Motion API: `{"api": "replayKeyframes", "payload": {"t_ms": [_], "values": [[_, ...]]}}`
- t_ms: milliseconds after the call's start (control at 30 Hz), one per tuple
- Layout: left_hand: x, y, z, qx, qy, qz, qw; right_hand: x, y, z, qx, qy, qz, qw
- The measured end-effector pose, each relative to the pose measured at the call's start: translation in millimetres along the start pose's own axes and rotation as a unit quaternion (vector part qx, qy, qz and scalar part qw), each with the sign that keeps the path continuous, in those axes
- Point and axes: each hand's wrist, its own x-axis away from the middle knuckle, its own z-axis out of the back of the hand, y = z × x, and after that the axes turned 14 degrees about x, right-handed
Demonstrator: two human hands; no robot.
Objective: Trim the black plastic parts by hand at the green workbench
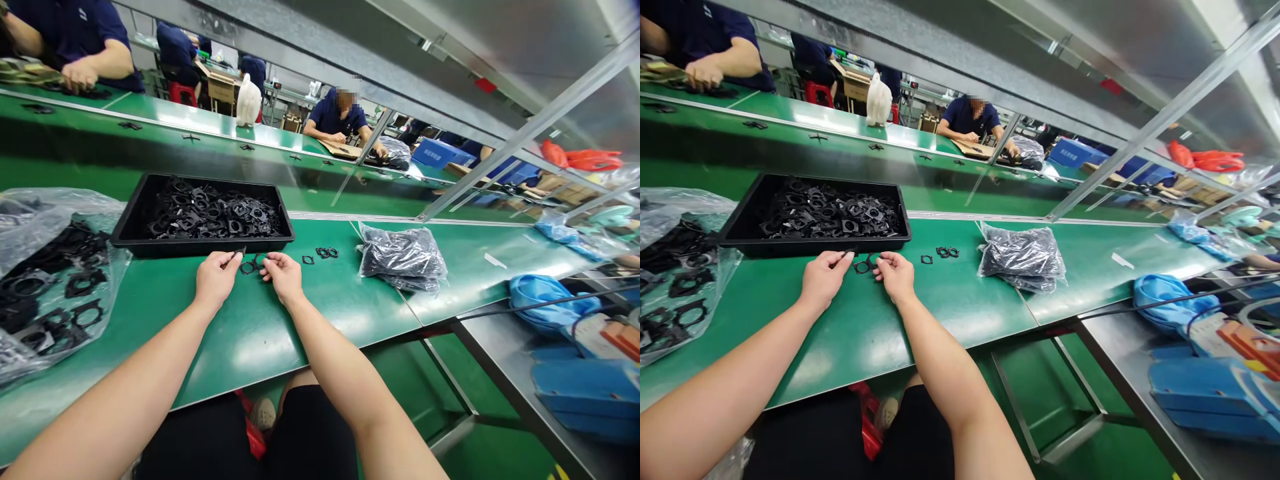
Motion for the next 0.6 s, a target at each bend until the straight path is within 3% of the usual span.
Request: {"api": "replayKeyframes", "payload": {"t_ms": [100, 233, 300, 600], "values": [[1.7, -1.1, -0.1, 0.011, -0.012, 0.023, 1.000, 1.6, -5.0, 4.4, -0.014, -0.038, -0.022, 0.999], [6.9, -0.8, -3.8, 0.064, -0.125, 0.015, 0.990, 0.8, -9.0, 8.5, -0.028, -0.097, -0.051, 0.994], [9.0, 1.5, -4.7, 0.066, -0.152, -0.002, 0.986, 0.7, -9.9, 10.6, -0.042, -0.114, -0.055, 0.991], [9.1, 9.2, 0.2, -0.004, -0.145, 0.006, 0.989, 3.9, -8.8, 15.3, -0.048, -0.168, -0.041, 0.984]]}}
